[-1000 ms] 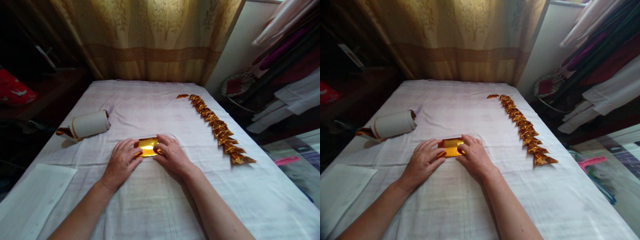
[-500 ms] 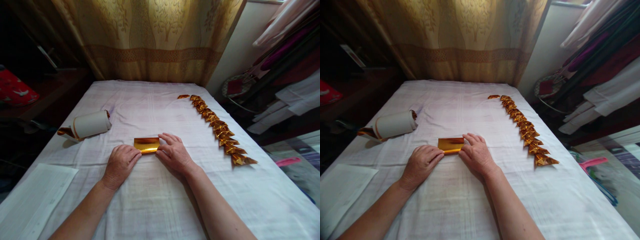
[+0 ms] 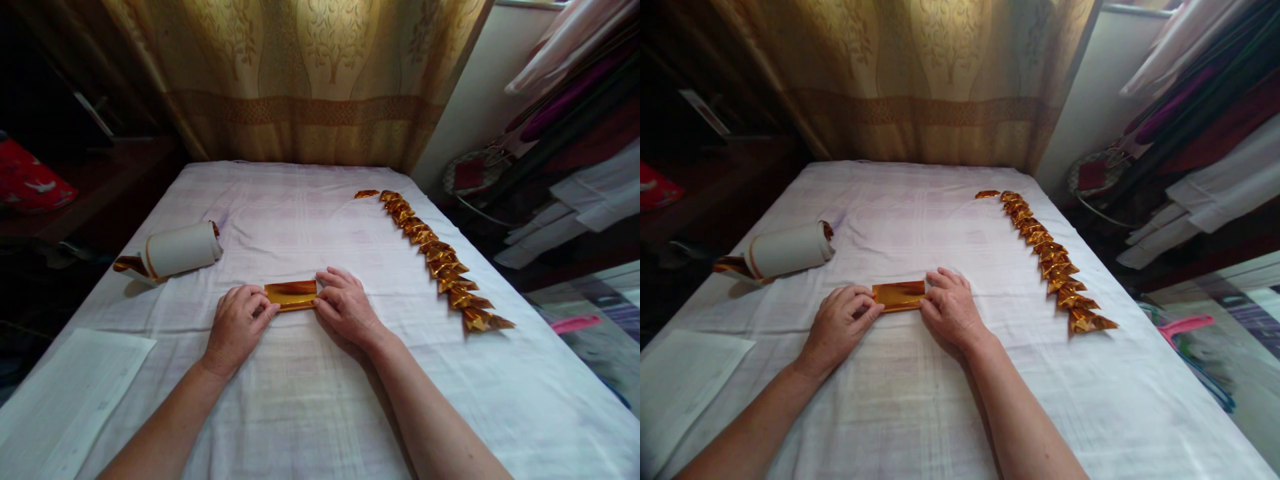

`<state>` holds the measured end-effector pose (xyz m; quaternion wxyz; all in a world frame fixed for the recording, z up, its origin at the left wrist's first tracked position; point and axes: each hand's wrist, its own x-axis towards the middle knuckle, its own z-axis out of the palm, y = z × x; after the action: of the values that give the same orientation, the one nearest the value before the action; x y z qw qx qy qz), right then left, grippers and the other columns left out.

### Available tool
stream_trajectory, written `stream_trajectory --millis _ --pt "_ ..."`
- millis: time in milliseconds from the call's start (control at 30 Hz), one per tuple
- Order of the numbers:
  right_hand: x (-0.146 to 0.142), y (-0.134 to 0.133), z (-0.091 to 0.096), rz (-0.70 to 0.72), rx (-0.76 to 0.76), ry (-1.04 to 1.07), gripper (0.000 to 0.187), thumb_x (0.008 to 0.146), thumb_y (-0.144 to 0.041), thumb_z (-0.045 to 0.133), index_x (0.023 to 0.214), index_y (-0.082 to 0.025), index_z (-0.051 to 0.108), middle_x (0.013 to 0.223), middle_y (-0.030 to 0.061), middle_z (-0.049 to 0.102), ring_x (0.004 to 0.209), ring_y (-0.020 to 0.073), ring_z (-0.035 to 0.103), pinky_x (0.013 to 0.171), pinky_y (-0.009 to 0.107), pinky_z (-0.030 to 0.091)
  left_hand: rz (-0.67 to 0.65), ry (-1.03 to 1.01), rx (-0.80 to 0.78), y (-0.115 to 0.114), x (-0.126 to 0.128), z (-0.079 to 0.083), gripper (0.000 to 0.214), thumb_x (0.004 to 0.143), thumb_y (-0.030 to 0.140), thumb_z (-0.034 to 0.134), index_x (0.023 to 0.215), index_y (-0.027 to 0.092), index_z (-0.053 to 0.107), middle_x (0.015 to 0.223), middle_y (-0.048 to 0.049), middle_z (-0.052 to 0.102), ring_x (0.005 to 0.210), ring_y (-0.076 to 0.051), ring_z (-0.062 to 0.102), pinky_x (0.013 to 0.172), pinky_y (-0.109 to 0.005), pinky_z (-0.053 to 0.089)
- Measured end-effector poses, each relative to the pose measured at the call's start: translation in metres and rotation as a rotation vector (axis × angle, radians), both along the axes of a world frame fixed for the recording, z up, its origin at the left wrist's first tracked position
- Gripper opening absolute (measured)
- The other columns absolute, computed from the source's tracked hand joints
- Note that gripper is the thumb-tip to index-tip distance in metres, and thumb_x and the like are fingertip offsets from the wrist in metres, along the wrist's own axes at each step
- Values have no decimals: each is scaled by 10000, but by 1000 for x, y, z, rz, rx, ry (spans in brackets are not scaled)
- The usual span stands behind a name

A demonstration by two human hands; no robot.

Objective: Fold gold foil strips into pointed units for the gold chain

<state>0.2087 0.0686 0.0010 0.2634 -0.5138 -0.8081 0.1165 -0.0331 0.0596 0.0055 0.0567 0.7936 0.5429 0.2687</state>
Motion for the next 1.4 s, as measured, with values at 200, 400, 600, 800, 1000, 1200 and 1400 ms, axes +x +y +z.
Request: stream_trajectory --millis 200,400,600,800,1000,1200,1400 --pt "-6 0 -2 -46 -9 30 136 871 -235 616 776 -226 713 1238 61 696 1262 275 541 1083 485 363 52 20 -12 0 1 0 283 922 394 575 704 221 626 957 -54 686 924 -243 604 835 -405 454" --pt "-10 -1 -1 -82 -32 29 149 877 -241 596 785 -231 713 1240 70 692 1247 270 550 1070 484 362 63 31 -11 2 -1 -4 264 932 349 517 743 227 655 978 -62 688 952 -250 598 838 -413 463" --pt "-14 -2 0 -120 -30 38 145 862 -228 596 763 -227 702 1229 65 697 1239 267 553 1068 476 356 80 22 -7 4 -1 -5 286 922 370 541 692 220 623 956 -70 674 939 -251 592 859 -415 467" --pt "-15 -2 -2 -133 -36 40 149 859 -238 593 743 -229 686 1223 65 698 1226 264 556 1059 467 363 88 37 -7 3 0 -6 286 920 366 558 680 219 603 965 -69 667 944 -247 581 878 -417 461" --pt "-16 -2 -5 -151 -15 44 140 850 -222 589 742 -230 678 1217 62 698 1217 261 560 1055 460 362 100 51 -2 3 0 -6 265 915 352 566 686 223 597 970 -63 665 955 -242 577 880 -409 462" --pt "-19 -3 -3 -169 -6 31 132 834 -200 599 721 -227 661 1207 57 704 1202 260 569 1044 450 364 107 60 -2 3 2 -5 272 919 344 567 678 222 596 968 -66 665 953 -251 576 857 -412 464" --pt "-21 -4 -3 -186 3 -6 139 844 -195 586 732 -227 662 1219 64 697 1202 261 565 1033 448 365 104 71 -18 4 2 -4 268 910 345 589 675 217 610 957 -65 665 943 -251 577 855 -410 464"
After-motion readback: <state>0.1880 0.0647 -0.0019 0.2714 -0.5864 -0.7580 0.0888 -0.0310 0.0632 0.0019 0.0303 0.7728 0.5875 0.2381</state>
